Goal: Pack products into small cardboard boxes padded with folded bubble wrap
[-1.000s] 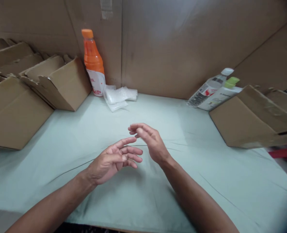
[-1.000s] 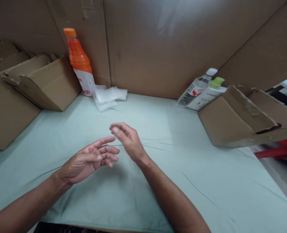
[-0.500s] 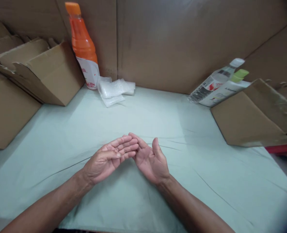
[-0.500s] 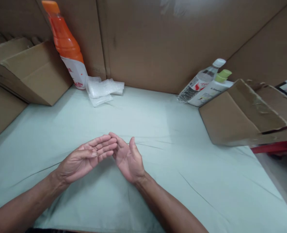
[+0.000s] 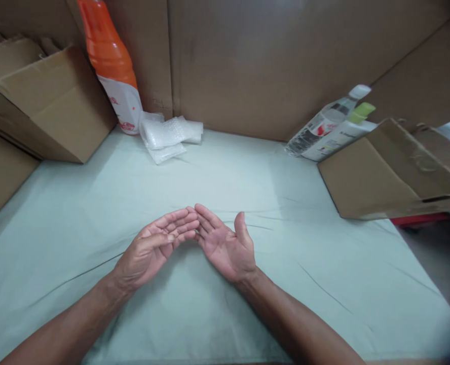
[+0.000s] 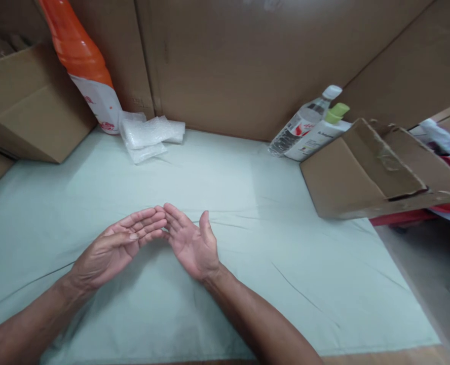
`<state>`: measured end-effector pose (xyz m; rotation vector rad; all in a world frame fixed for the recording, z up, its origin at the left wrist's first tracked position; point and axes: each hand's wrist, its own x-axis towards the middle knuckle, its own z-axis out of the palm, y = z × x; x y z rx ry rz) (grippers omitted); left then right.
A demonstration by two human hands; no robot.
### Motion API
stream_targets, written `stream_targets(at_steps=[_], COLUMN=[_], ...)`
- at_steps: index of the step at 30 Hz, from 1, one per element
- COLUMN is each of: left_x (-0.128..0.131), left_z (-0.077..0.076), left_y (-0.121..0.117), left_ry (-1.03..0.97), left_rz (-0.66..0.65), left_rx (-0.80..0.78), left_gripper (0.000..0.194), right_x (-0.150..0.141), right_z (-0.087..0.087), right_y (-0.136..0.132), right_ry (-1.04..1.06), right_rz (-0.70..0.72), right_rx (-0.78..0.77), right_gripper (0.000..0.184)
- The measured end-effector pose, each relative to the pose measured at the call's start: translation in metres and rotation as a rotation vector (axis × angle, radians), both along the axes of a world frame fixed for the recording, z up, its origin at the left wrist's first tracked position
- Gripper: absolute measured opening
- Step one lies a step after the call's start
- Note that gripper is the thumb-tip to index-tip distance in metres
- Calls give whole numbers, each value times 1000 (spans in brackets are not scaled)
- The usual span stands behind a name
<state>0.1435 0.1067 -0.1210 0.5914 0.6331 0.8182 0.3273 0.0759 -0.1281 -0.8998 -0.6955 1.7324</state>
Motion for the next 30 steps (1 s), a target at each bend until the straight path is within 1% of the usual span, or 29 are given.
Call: stream_targets(at_steps=[3,5,9,13,16,21,24,28,30], left_x=[-1,-3,-6,-6,-3,1,1,1,0], left_z=[-1,-2,-3,-6,-10,-19,-23,-27,-27], left_y=[2,4,9,12,14,17,19,22,21], left_ry=[17,35,51,54,41,7,1,29,73], left_rz=[19,56,131,127,127,128,116,111,111], left_rx=[-13,-31,-60,-68,-95,-148,-131,-70,-40], left_gripper=[41,40,39,40,42,43,43,42,40], right_x=[1,2,4,5,5,6,8,7,5], right_z=[-1,-1,-1,-3,-8,-18,-22,-25,-26], right_y=[0,1,1,2,3,6,7,8,8], right_ry=[-2,-3,59,50,53,116,156,239,224], right_rz=[14,35,47,50,38,10,9,-15,-19], right_rx=[4,24,54,56,22,-12,-26,-53,-44], right_gripper=[96,98,95,95,96,87,85,81,77])
